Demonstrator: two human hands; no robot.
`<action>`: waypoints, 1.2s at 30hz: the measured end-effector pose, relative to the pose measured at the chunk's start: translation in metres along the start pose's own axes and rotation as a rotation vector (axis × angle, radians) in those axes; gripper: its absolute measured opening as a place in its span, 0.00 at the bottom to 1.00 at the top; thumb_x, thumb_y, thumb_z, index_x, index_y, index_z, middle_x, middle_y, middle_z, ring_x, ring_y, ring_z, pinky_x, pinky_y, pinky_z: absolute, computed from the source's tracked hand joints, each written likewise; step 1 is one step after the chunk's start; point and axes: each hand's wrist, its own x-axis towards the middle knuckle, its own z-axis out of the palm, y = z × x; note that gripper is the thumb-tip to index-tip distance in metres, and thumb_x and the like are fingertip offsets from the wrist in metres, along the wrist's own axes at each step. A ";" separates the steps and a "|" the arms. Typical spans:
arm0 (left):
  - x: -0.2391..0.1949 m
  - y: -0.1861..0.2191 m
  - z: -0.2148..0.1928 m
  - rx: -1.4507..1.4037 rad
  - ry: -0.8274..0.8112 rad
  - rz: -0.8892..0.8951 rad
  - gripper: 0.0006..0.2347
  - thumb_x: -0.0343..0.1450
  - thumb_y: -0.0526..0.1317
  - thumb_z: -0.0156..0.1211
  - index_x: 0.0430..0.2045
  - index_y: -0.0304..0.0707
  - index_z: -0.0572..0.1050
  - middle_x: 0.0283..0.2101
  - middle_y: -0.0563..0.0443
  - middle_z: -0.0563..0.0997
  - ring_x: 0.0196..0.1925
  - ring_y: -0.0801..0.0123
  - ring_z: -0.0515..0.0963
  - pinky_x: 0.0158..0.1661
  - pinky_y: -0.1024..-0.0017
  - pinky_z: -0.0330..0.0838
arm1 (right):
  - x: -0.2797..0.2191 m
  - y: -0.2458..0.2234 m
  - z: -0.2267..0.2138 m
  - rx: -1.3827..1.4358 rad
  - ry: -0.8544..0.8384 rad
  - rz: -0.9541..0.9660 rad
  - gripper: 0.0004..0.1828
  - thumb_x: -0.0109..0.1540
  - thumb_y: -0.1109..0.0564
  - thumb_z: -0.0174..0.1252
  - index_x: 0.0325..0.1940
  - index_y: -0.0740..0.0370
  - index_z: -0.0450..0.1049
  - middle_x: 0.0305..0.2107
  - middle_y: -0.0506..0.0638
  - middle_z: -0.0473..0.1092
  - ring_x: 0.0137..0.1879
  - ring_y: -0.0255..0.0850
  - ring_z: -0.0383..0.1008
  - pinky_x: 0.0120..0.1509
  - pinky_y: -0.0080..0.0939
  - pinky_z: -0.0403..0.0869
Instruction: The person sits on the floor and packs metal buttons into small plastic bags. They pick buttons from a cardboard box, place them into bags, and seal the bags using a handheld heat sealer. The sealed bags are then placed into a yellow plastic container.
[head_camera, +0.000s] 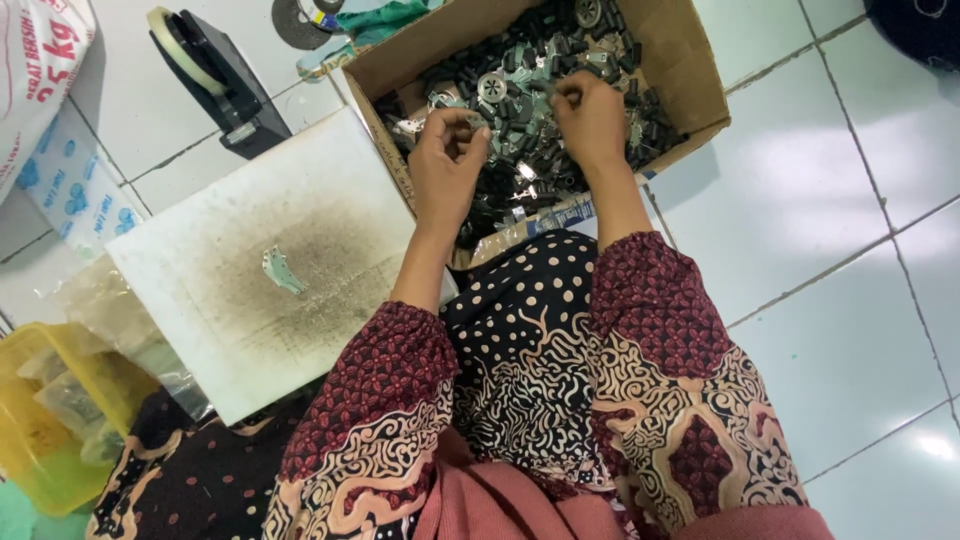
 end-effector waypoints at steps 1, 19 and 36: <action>0.000 -0.001 0.001 0.000 0.004 0.001 0.06 0.73 0.36 0.63 0.40 0.43 0.75 0.33 0.56 0.78 0.33 0.76 0.74 0.36 0.77 0.73 | 0.000 0.001 0.000 0.000 -0.002 -0.004 0.06 0.65 0.59 0.63 0.45 0.57 0.80 0.37 0.48 0.80 0.37 0.38 0.79 0.38 0.42 0.77; -0.153 0.021 -0.261 0.266 0.265 -0.093 0.11 0.70 0.32 0.68 0.44 0.42 0.77 0.36 0.48 0.84 0.37 0.63 0.84 0.41 0.69 0.79 | -0.107 -0.165 -0.003 0.358 -0.292 -0.492 0.10 0.65 0.70 0.63 0.49 0.63 0.81 0.38 0.57 0.77 0.47 0.46 0.79 0.53 0.43 0.77; -0.133 0.007 -0.279 0.211 0.322 -0.086 0.12 0.69 0.35 0.69 0.44 0.51 0.79 0.35 0.44 0.85 0.33 0.64 0.83 0.37 0.69 0.78 | -0.157 -0.269 0.138 -0.281 -0.498 -0.890 0.04 0.59 0.57 0.69 0.37 0.49 0.83 0.33 0.45 0.73 0.45 0.46 0.71 0.50 0.48 0.70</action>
